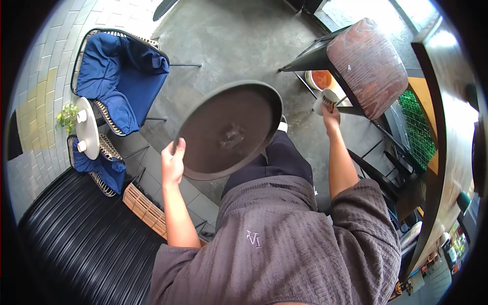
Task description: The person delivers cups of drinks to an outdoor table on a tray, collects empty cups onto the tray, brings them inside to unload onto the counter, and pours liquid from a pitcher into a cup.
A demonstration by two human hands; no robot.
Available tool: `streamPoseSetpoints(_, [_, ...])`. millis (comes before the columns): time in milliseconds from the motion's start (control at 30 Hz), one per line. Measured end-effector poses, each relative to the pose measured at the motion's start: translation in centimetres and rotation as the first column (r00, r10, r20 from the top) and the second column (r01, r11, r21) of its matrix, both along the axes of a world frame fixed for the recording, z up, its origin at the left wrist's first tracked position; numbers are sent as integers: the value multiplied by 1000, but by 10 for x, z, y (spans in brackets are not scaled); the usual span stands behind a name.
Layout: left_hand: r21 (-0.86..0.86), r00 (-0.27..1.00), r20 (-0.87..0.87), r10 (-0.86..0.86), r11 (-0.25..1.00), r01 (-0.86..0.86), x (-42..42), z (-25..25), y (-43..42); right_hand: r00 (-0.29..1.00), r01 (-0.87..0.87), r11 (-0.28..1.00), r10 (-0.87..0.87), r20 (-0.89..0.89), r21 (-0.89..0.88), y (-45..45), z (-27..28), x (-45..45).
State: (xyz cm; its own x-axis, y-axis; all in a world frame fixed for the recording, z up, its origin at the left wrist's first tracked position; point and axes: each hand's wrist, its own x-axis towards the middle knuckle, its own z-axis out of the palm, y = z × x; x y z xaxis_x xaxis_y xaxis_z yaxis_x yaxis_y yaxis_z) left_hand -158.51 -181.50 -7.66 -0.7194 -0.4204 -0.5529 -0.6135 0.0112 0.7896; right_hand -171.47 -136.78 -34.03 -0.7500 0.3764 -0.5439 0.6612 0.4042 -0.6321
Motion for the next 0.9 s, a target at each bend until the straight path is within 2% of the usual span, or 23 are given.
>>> streamPoseSetpoints(33, [110, 993, 22, 114, 987, -116, 5, -7, -15, 980, 9, 997, -23, -199, -73, -17, 41, 24])
streamPoseSetpoints(67, [134, 979, 103, 175, 973, -187, 4, -7, -21, 994, -46, 999, 48, -100, 21, -16, 55, 32])
streamPoseSetpoints(133, [273, 963, 75, 261, 923, -271, 4, -1, -25, 961, -52, 997, 36, -276, -51, -35, 103, 45])
streamPoseSetpoints(167, [283, 965, 56, 255, 923, -260, 7, -1, -29, 955, -48, 998, 32, -296, -46, -42, 124, 47])
streamPoseSetpoints(233, [531, 966, 11, 258, 817, -225, 17, -12, -38, 904, -88, 993, 45, -426, -82, -58, 168, 50])
streamPoseSetpoints(333, [624, 964, -48, 260, 762, -174, 23, -23, -44, 846, -144, 989, 107, -523, -30, -92, 242, 50])
streamPoseSetpoints(400, [640, 956, -81, 281, 750, -167, 26, -27, -44, 823, -162, 985, 101, -560, -61, -113, 272, 44])
streamPoseSetpoints(467, [675, 947, -106, 303, 721, -155, 27, -28, -43, 731, -283, 941, 86, -677, -187, -141, 300, 42])
streamPoseSetpoints(533, [714, 961, -104, 255, 693, -106, 27, -10, -40, 707, -381, 912, 181, -683, -153, -155, 306, 37])
streamPoseSetpoints(567, [747, 972, -92, 217, 661, -76, 27, -4, -39, 673, -413, 905, 380, -635, 104, -156, 317, 38])
streamPoseSetpoints(667, [785, 981, -99, 167, 619, -26, 26, 5, -37, 739, -436, 897, 403, -540, 73, -181, 341, 48])
streamPoseSetpoints(900, [782, 986, -157, 47, 616, 95, 28, 22, -32, 718, -475, 874, 455, -527, 107, -198, 355, 63])
